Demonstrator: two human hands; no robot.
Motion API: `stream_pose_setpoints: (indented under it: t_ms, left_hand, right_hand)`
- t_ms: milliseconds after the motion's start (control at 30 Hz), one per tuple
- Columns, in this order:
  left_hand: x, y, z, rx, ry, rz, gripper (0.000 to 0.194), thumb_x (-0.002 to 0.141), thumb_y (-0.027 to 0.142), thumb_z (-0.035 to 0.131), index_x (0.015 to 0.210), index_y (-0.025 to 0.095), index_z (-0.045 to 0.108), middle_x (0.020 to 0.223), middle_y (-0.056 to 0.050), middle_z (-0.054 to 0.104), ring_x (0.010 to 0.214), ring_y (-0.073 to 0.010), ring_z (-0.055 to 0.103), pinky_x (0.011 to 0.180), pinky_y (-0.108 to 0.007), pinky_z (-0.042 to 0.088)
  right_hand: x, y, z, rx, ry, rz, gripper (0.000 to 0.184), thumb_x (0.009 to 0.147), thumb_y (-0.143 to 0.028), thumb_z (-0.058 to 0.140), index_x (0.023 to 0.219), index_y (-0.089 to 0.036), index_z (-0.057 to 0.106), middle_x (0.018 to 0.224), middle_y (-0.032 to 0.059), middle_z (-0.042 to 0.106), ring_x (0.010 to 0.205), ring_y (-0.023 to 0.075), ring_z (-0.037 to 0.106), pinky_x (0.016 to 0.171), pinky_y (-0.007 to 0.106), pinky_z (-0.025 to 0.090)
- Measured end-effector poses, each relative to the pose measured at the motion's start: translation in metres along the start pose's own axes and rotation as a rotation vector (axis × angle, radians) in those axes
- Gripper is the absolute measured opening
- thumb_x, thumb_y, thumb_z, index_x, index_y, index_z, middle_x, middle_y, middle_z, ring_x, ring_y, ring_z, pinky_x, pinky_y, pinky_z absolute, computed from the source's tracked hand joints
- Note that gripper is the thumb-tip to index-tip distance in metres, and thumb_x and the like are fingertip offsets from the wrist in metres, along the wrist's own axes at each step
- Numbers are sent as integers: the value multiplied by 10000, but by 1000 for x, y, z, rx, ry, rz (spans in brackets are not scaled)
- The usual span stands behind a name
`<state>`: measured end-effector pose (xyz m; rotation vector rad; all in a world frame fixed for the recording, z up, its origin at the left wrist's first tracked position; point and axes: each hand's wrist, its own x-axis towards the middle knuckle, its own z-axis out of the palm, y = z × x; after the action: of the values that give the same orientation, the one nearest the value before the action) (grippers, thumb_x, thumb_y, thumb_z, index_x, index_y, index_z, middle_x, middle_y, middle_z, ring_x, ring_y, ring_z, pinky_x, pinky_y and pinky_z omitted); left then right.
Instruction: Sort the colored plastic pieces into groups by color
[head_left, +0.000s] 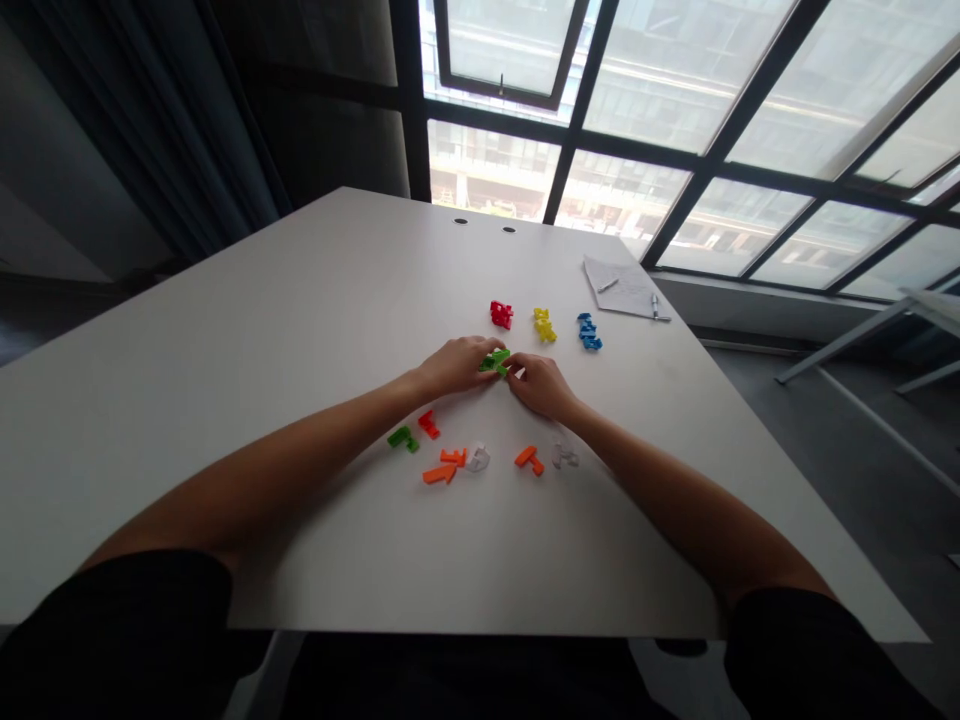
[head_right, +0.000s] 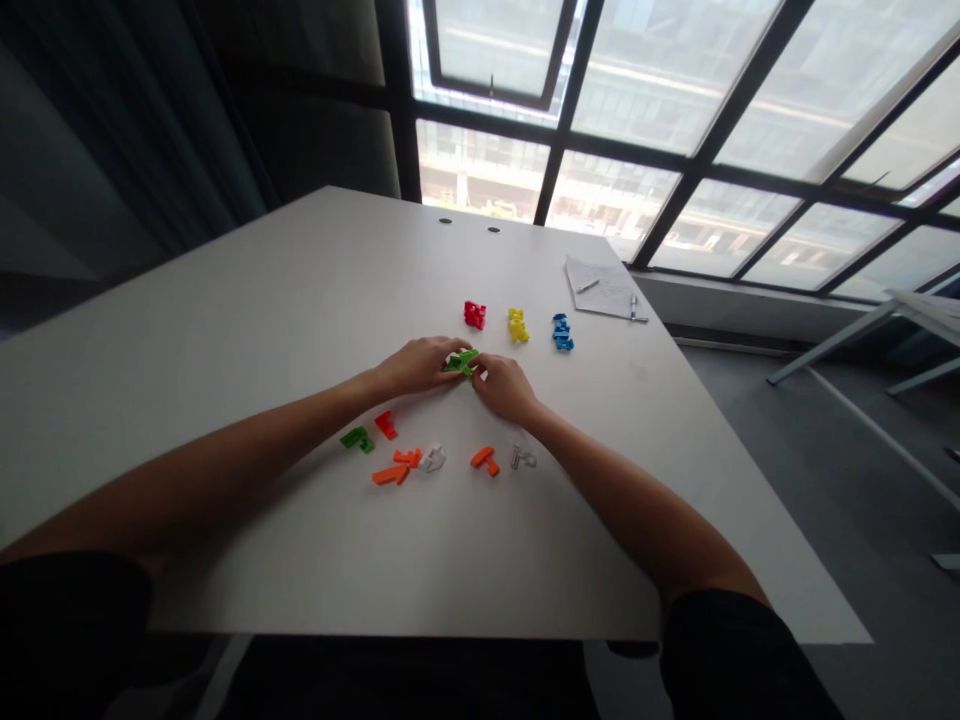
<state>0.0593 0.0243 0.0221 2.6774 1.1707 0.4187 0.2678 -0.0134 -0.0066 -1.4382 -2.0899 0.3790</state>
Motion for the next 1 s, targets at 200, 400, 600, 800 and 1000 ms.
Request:
stream_pose_setpoints:
  t_ms: [200, 400, 600, 800, 1000]
  left_hand:
    - [10, 4, 0, 56, -71, 13, 444, 931, 483, 707, 1308, 250, 688, 1248, -76, 741, 1103, -283, 718, 888, -322, 550]
    - [23, 8, 0, 114, -112, 16, 832, 842, 559, 828, 1573, 347, 491, 1622, -71, 505, 1351, -322, 604, 983, -342, 541]
    - [37, -3, 4, 111, -118, 44, 463, 947, 500, 717, 1364, 297, 708, 1365, -54, 705, 1186, -281, 697, 940, -312, 543]
    - [42, -20, 8, 104, -2, -27, 332, 990, 434, 629, 1275, 303, 739, 1309, -46, 729, 1149, -259, 698, 920, -306, 544]
    - [44, -23, 0, 94, -32, -69, 411, 955, 432, 643, 1345, 316, 704, 1415, -54, 660, 1237, -275, 647, 975, -333, 544]
  right_hand:
    - [1, 5, 4, 118, 37, 54, 227, 850, -153, 655, 1067, -219, 643, 943, 30, 794, 727, 186, 700, 747, 309, 511]
    - [6, 19, 1, 138, 228, 113, 166, 812, -216, 610, 965, -238, 550, 834, 0, 710, 660, 183, 641, 714, 321, 481]
    - [8, 32, -6, 186, 231, 162, 128, 802, -263, 605, 918, -243, 554, 837, 10, 703, 669, 188, 633, 741, 341, 495]
    - [5, 29, -1, 134, 215, 93, 95, 804, -250, 602, 897, -237, 589, 858, 15, 719, 665, 178, 623, 770, 339, 502]
    - [3, 27, -1, 138, 229, 100, 93, 814, -249, 597, 906, -237, 588, 886, 20, 727, 668, 178, 629, 769, 337, 507]
